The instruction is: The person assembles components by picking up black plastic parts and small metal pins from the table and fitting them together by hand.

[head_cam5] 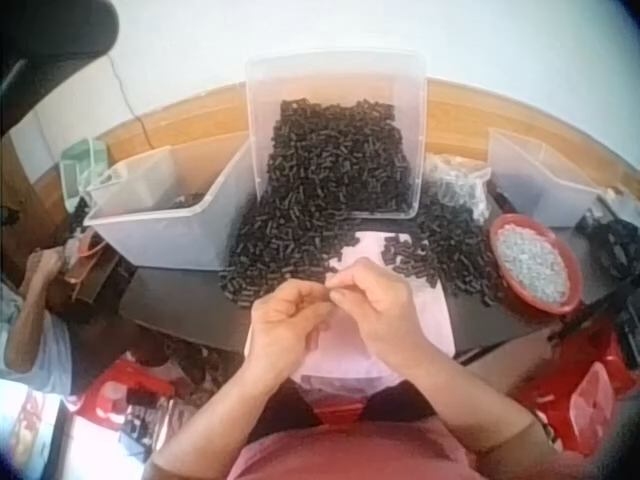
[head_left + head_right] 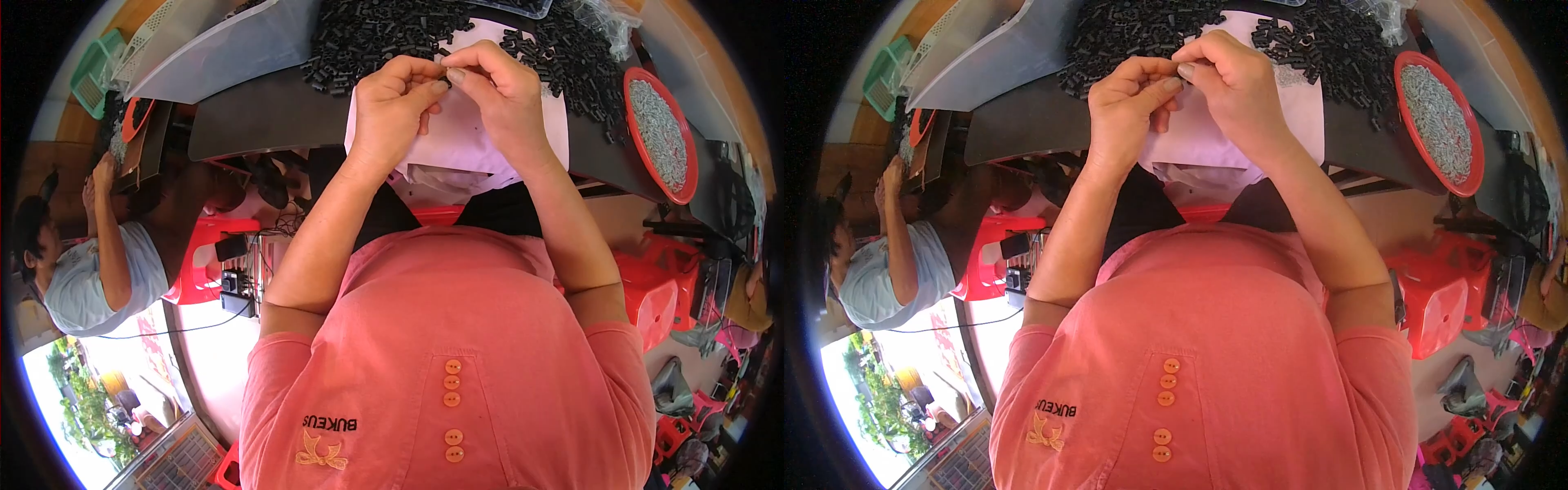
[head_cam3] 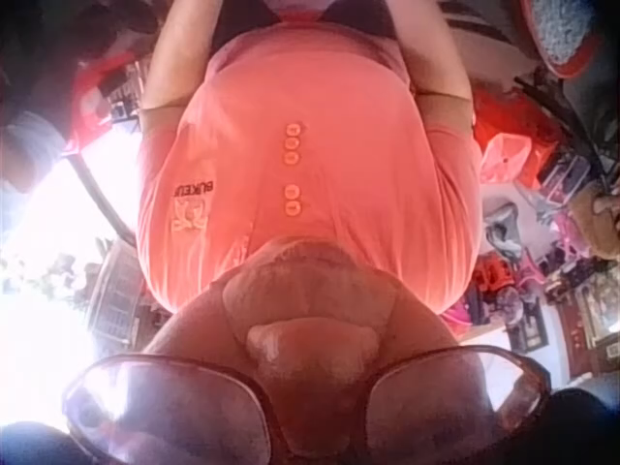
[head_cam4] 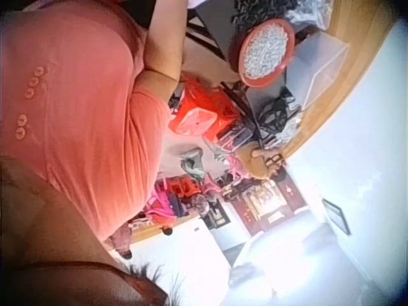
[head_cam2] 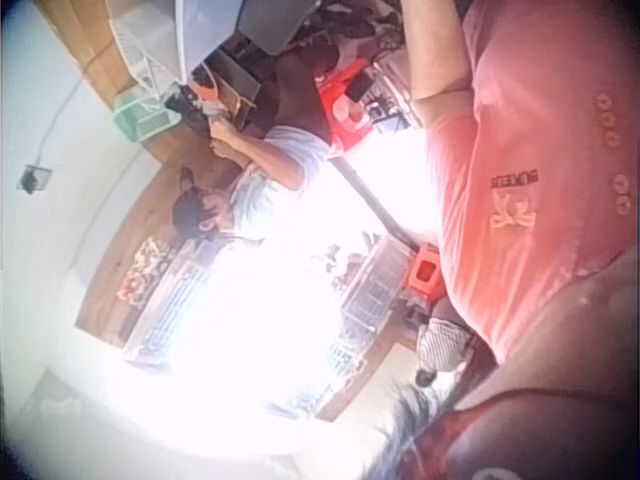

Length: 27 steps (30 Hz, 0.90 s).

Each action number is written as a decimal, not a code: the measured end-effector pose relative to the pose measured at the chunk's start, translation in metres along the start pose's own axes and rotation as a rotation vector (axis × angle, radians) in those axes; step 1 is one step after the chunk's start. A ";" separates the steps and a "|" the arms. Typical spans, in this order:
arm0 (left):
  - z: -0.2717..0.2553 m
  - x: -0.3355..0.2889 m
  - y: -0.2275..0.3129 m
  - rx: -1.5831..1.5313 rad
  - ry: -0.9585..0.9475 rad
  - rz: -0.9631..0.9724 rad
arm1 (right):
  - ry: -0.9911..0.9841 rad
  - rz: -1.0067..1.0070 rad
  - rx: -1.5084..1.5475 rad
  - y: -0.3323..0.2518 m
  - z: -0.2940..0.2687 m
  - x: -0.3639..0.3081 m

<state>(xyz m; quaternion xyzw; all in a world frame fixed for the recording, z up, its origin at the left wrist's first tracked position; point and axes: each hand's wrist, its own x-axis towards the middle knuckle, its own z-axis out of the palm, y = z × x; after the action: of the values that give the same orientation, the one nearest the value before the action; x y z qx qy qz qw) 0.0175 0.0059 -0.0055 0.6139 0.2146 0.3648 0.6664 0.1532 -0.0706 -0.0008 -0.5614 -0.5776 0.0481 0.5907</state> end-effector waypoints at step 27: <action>0.005 -0.003 0.004 0.076 0.034 0.007 | 0.014 -0.049 0.038 -0.002 -0.002 -0.002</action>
<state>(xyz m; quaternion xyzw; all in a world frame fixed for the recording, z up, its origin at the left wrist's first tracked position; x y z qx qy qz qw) 0.0179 0.0004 -0.0015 0.6330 0.2375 0.3691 0.6377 0.1530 -0.0735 -0.0002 -0.5359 -0.5860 0.0408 0.6064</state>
